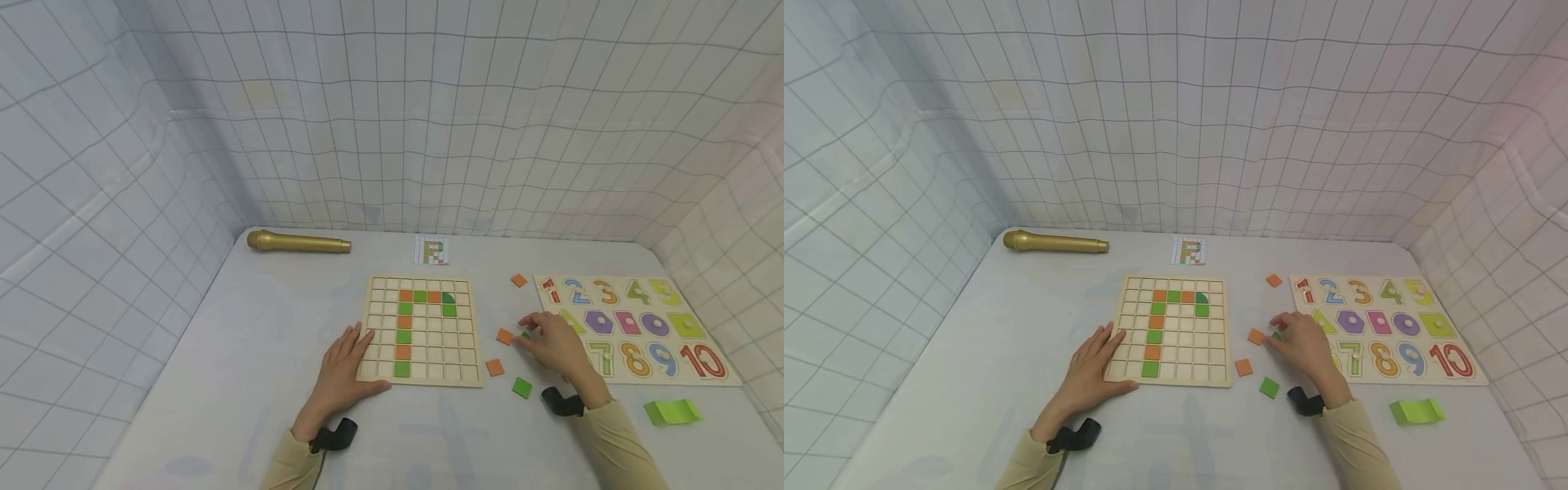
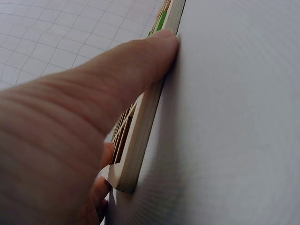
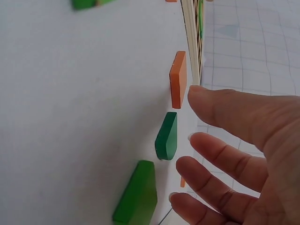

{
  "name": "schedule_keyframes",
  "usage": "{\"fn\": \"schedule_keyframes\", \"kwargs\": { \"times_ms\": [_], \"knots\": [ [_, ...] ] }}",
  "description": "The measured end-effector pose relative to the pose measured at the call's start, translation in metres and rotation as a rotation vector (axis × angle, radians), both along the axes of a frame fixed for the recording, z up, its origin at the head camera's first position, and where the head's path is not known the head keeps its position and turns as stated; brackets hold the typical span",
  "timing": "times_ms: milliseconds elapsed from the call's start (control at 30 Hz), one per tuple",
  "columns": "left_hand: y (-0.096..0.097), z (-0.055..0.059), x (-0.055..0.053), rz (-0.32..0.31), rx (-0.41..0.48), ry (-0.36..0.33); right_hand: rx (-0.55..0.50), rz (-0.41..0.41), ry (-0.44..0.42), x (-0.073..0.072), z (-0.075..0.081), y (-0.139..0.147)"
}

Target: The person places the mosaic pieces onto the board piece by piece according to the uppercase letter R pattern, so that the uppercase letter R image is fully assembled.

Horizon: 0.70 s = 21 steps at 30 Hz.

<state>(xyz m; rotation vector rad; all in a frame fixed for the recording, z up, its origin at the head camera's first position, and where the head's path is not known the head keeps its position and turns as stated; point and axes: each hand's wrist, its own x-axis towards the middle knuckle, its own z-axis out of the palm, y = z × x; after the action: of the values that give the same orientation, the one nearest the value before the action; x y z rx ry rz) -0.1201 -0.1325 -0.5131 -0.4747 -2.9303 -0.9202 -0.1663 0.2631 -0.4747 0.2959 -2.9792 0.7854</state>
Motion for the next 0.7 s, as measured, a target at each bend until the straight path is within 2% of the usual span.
{"fn": "schedule_keyframes", "kwargs": {
  "times_ms": [533, 700],
  "knots": [
    [0.0002, -0.0007, -0.0001, 0.006, -0.001, -0.008, -0.002, 0.018, -0.026, 0.0047, 0.0006, 0.004],
    [0.0002, -0.0004, 0.0003, 0.004, 0.004, -0.006, -0.011, 0.007, -0.07, 0.0029, 0.0041, 0.004]
  ]
}}
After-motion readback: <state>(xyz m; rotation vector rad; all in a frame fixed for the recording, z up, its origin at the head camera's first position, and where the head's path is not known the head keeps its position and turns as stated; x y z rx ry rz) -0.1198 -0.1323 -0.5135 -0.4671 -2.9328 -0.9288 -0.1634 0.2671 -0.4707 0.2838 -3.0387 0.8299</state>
